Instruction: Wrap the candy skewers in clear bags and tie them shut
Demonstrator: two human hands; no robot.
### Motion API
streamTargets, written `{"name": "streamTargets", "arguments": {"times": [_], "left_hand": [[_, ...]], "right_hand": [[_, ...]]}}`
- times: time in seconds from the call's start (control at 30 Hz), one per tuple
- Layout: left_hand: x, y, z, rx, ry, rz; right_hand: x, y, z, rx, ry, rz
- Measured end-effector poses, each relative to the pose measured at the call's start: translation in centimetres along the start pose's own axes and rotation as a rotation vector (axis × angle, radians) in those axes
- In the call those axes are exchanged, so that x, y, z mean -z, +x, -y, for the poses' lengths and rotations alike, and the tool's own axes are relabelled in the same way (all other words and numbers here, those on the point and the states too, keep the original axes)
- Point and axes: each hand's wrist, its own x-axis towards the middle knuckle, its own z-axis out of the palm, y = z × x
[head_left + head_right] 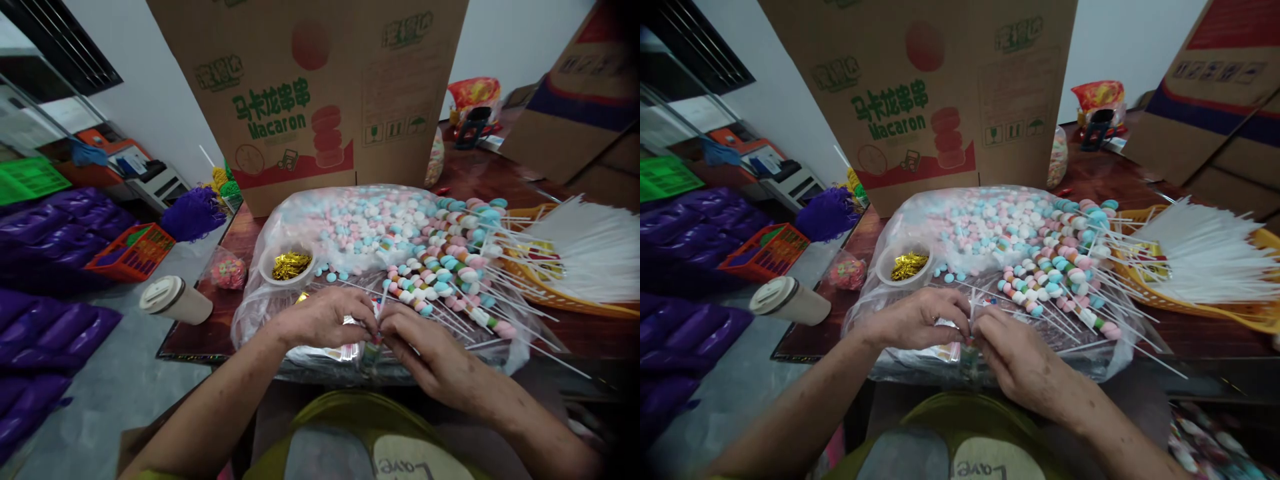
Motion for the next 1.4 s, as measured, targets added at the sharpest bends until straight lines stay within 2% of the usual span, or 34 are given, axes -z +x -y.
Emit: {"name": "streamTargets", "arguments": {"times": [0.13, 0.27, 0.37, 0.53, 0.63, 0.7, 0.77, 0.83, 0.9, 0.97, 1.03, 1.1, 1.17, 1.23, 1.3, 1.4], "left_hand": [[-0.9, -0.1, 0.4, -0.012, 0.063, -0.042], [-1.9, -0.1, 0.8, -0.084, 0.134, -0.184], [-2.5, 0.0, 0.6, -0.174, 0.169, -0.266], [-3.1, 0.1, -0.5, -0.242, 0.262, -0.262], [-3.7, 0.1, -0.7, -0.275, 0.311, -0.252], [-4.4, 0.2, -0.4, -0.296, 0.298, -0.255], [-5.4, 0.3, 0.1, -0.259, 0.188, -0.301], [-6.5, 0.2, 0.6, -0.093, -0.067, -0.41], [-7.5, -0.1, 1.0, 0.117, -0.428, -0.483], [-8.1, -0.4, 1.2, 0.266, -0.717, -0.413], [-8.4, -0.8, 1.2, 0.367, -0.847, -0.315], [-8.6, -1.1, 1.2, 0.476, -0.882, -0.321], [-8.6, -1.2, 1.2, 0.554, -0.885, -0.412], [-8.7, -1.1, 1.3, 0.545, -0.804, -0.51], [-8.7, -0.8, 1.3, 0.449, -0.649, -0.606], [-8.9, -0.5, 1.3, 0.287, -0.448, -0.674]], "right_hand": [[-0.1, -0.2, -0.6, -0.019, 0.019, 0.042], [0.0, -0.3, -1.2, -0.029, 0.017, 0.06], [0.7, -0.4, -1.3, -0.072, 0.032, 0.139], [1.7, -0.7, -1.2, -0.058, 0.263, 0.309], [1.6, -0.9, -1.4, -0.067, 0.289, 0.372], [1.3, -0.9, -1.5, -0.101, 0.315, 0.409], [1.0, -0.9, -1.7, -0.124, 0.359, 0.43], [0.8, -0.9, -1.9, -0.144, 0.368, 0.392], [0.4, -1.1, -1.9, -0.15, 0.363, 0.311], [0.1, -1.3, -2.0, -0.149, 0.361, 0.242], [-0.2, -1.7, -1.9, -0.152, 0.356, 0.162], [-0.1, -2.1, -2.0, -0.192, 0.313, 0.014], [0.1, -2.5, -2.2, -0.285, 0.246, -0.187], [0.1, -2.7, -2.3, -0.399, 0.214, -0.339], [-0.6, -2.5, -2.2, -0.452, 0.285, -0.355], [-2.6, -1.7, -1.6, -0.44, 0.498, -0.24]]}}
